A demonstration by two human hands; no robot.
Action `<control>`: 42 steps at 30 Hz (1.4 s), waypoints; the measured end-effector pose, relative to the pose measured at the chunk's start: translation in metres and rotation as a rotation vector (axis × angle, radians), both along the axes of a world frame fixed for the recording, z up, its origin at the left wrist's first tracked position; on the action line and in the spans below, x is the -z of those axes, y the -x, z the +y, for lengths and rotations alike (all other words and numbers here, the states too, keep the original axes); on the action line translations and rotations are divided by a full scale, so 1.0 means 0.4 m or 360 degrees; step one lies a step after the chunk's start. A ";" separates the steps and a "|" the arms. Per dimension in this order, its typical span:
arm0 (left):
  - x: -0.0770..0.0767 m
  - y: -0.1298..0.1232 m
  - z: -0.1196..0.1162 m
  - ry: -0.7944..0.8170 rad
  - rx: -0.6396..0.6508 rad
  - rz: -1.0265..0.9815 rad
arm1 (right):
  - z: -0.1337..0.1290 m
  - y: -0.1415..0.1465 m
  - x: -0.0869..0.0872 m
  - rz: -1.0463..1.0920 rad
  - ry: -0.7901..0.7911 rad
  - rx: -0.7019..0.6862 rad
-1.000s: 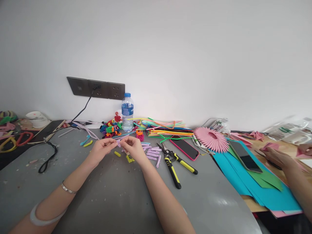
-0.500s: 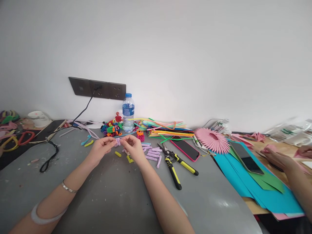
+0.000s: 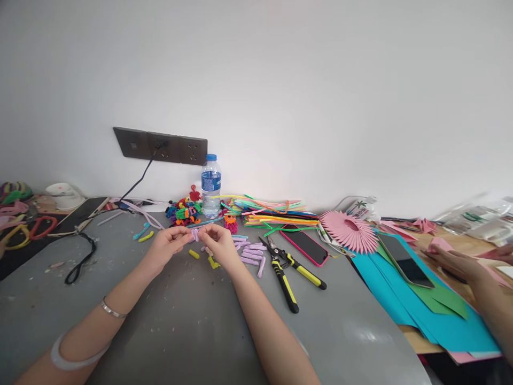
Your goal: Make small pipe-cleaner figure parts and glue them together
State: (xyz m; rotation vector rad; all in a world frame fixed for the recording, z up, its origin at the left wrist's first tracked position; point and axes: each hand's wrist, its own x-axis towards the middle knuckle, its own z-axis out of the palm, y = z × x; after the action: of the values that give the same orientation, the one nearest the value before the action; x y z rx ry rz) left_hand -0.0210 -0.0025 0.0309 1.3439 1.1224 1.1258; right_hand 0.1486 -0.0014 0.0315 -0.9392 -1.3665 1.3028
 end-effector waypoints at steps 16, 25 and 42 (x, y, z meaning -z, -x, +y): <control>0.011 0.001 0.004 -0.0004 -0.0001 0.0015 | 0.001 -0.001 0.005 -0.0012 0.0016 -0.0053; 0.003 0.002 0.006 0.0109 -0.0011 -0.0114 | 0.010 -0.008 0.014 -0.0026 -0.0079 0.0102; -0.013 0.009 0.009 0.0286 -0.0059 -0.0448 | 0.025 -0.033 0.030 0.0254 -0.0153 0.0414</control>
State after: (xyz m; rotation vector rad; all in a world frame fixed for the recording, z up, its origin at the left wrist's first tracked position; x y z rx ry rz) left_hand -0.0245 0.0011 0.0361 0.9948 1.0180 1.1703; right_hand 0.1616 0.0087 0.0194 -0.8942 -1.1330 1.0809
